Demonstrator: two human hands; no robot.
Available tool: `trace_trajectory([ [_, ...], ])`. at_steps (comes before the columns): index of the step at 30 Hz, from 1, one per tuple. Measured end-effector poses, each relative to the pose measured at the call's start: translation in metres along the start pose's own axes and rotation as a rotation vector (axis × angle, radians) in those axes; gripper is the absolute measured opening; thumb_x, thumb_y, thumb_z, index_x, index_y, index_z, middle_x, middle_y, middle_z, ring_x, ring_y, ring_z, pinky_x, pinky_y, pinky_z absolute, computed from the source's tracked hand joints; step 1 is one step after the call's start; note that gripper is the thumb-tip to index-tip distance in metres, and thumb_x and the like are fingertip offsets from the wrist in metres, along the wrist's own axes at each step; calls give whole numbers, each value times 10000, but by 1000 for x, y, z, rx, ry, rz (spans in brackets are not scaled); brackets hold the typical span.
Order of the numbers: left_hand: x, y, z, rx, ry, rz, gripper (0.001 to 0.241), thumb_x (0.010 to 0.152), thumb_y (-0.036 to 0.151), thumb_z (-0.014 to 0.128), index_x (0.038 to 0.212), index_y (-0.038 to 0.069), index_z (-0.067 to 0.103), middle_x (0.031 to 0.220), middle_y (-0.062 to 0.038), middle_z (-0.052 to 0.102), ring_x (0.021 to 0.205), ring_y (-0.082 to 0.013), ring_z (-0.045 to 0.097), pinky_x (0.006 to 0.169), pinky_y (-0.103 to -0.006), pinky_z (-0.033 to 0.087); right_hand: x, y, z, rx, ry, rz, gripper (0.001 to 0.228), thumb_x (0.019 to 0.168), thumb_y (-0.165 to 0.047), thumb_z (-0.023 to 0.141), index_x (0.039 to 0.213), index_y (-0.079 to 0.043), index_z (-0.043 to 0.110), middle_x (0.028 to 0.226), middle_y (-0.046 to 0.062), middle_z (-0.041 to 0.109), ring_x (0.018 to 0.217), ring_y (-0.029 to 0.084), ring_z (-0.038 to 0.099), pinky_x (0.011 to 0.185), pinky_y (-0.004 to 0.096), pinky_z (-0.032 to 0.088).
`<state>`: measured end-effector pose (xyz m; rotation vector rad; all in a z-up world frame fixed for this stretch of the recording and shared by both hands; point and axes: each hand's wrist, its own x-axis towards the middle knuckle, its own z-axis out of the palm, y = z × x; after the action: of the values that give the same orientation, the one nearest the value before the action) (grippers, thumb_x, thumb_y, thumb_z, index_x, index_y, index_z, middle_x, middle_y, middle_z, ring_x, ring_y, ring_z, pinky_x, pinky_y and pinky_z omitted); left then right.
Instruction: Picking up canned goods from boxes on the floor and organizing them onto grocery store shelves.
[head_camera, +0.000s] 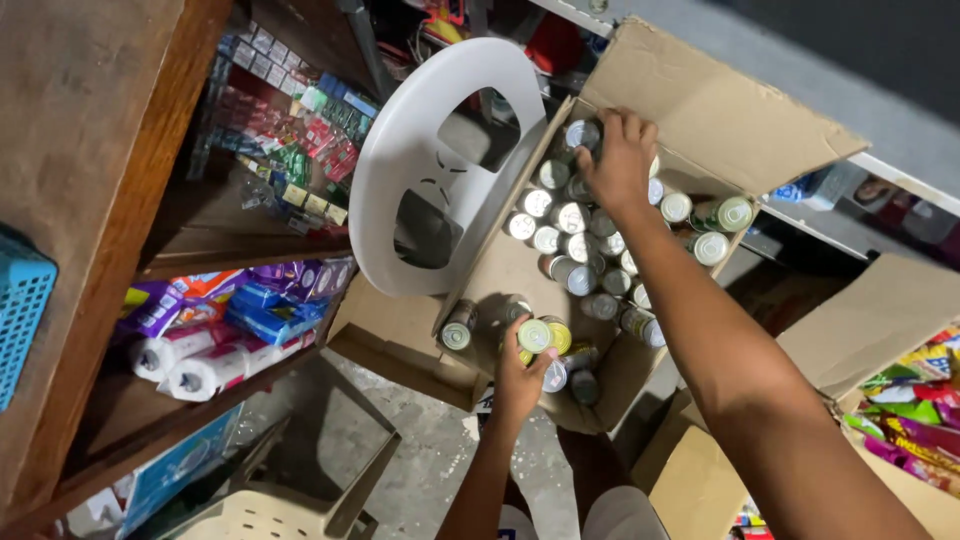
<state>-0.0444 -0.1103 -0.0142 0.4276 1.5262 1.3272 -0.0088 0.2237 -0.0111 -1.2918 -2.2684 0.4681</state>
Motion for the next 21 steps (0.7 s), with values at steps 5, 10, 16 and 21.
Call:
trace_trajectory([
  [5,5,-10,-6,35,57,1,660,883,64,728,1468,26,424,1244,-118,652,1134,-188,643,994,-325,518,12,8,22,-84,-125,92,581,806,-260,855,1268,-42,578,1288,190,562,1188,441,441,986,570,340],
  [10,-5,0,-4,132,108,43,638,878,81,748,1444,16,459,1249,-127,652,1130,-196,652,986,-326,528,8,14,27,-46,-159,164,493,810,-287,863,1149,-66,581,1176,162,646,1183,391,493,1020,580,292],
  [16,-17,27,-1,98,83,-50,638,881,108,745,1438,40,443,1236,-113,653,1140,-184,648,955,-321,537,-3,7,-1,194,-30,182,391,839,-186,847,1124,-81,600,1066,132,686,1053,314,616,960,485,424],
  [21,-32,44,-1,134,115,107,631,867,92,772,1414,14,468,1217,-109,664,1098,-174,645,940,-325,549,-28,3,-42,767,112,232,412,896,-130,823,1188,-77,537,1065,57,631,984,167,612,845,316,530],
])
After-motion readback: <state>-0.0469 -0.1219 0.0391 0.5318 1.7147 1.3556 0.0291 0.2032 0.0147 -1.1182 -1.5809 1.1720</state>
